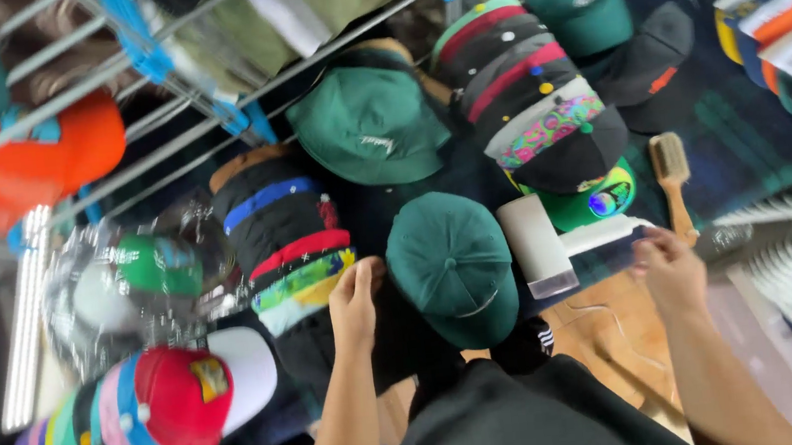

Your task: Cleaning and organizing various hats on a storage rack using a brush and a handheld steamer.

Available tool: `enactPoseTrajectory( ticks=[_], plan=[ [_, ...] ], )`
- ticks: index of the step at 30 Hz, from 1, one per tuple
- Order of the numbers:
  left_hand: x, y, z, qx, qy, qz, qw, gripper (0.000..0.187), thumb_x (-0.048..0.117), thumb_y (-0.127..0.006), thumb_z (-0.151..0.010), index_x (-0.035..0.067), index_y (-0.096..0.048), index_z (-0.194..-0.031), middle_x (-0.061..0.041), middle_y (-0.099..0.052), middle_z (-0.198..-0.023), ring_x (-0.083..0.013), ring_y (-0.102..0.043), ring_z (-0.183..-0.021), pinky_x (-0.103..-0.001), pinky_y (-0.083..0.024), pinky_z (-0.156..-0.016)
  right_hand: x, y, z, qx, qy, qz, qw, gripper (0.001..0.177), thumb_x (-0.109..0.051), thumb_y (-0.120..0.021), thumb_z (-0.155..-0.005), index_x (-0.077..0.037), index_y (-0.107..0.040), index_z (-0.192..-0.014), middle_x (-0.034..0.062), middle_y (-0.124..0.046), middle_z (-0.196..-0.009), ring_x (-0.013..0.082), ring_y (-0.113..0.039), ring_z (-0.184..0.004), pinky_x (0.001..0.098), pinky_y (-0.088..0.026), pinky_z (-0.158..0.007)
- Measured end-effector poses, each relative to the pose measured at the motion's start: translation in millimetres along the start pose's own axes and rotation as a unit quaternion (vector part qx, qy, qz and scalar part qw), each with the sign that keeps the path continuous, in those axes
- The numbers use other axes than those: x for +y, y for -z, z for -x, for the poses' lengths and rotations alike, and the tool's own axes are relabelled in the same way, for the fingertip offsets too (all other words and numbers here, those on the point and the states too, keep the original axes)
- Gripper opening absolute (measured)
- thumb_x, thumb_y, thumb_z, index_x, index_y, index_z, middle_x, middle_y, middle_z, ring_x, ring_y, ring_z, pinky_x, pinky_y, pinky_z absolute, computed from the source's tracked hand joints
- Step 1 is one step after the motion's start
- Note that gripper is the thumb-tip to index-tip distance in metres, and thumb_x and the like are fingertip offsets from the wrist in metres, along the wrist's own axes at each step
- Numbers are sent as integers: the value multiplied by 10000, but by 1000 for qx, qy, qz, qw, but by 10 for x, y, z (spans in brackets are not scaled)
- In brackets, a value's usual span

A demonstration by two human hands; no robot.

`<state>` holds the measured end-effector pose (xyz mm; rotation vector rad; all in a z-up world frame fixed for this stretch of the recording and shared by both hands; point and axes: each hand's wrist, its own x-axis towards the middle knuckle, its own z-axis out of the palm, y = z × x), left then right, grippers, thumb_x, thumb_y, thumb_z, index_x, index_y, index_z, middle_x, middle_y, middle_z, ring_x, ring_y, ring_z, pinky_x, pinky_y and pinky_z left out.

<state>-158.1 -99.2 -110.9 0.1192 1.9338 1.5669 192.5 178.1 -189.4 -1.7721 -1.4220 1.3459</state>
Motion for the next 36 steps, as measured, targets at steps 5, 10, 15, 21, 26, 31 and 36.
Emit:
enactPoseTrajectory(
  ticks=[5, 10, 15, 21, 26, 31, 36],
  plan=[
    [157, -291, 374, 70, -95, -34, 992, 291, 278, -580, -998, 83, -773, -1096, -37, -783, -1114, -146, -708, -1072, -276, -550, -941, 167, 280, -1195, -6, 121, 315, 941, 620, -236, -575, -866, -91, -547, -1468, 210, -551, -1422, 381, -469, -1295, 532, -337, -1064],
    [-54, -688, 748, 133, -177, -21, 975, 285, 259, -597, -1002, 90, -711, -1201, -74, -622, -1351, -163, -639, -1185, -278, -550, -922, 373, 366, -1631, -21, 168, 425, 889, 750, -193, -536, -855, -76, -385, -1581, 368, -474, -1328, 598, -534, -1094, 612, -383, -999],
    [-683, -880, 1037, 288, -55, 4, 956, 349, 287, -605, -974, 134, -656, -1283, -24, -678, -1301, -168, -645, -1216, -326, -502, -1050, 201, 459, -1624, -42, 65, 96, 992, 577, -101, -511, -994, -45, -277, -1519, 113, -661, -1045, 183, -640, -673, 374, -495, -476],
    [-907, -662, 1100, 442, 120, 185, 869, 505, 212, -627, -947, 249, -489, -1432, -12, -530, -1278, -136, -565, -1122, -285, -484, -922, -832, 251, -623, -169, 164, 14, 972, 682, -73, -535, -922, -83, -425, -1595, 83, -642, -1122, 149, -564, -686, 264, -411, -545],
    [-870, -397, 820, 442, 79, 269, 852, 828, 256, -700, -929, 225, -237, -1615, -112, -370, -1549, -255, -572, -1271, -444, -478, -1070, -1093, -250, 72, -401, 258, 194, 857, 447, -150, -713, -842, -176, -705, -1288, 30, -610, -1292, 238, -731, -766, 371, -616, -589],
    [-1123, -402, 642, 446, 83, 262, 852, 969, 275, -838, -892, 307, -193, -1615, -156, -360, -1526, -297, -645, -1211, -485, -547, -1020, -1277, -766, 225, -409, 630, 229, 619, 373, -401, -665, -920, -374, -721, -1288, -63, -745, -793, 193, -728, -725, 322, -588, -620],
    [-875, -600, 862, 392, 96, 312, 860, 962, 208, -759, -939, 307, -115, -1646, -190, -243, -1561, -368, -609, -1292, -522, -458, -1103, -1202, -1055, -441, -293, 585, 224, 723, 459, -333, -733, -961, -311, -707, -1419, -15, -750, -951, 203, -725, -856, 315, -589, -722]
  ],
)
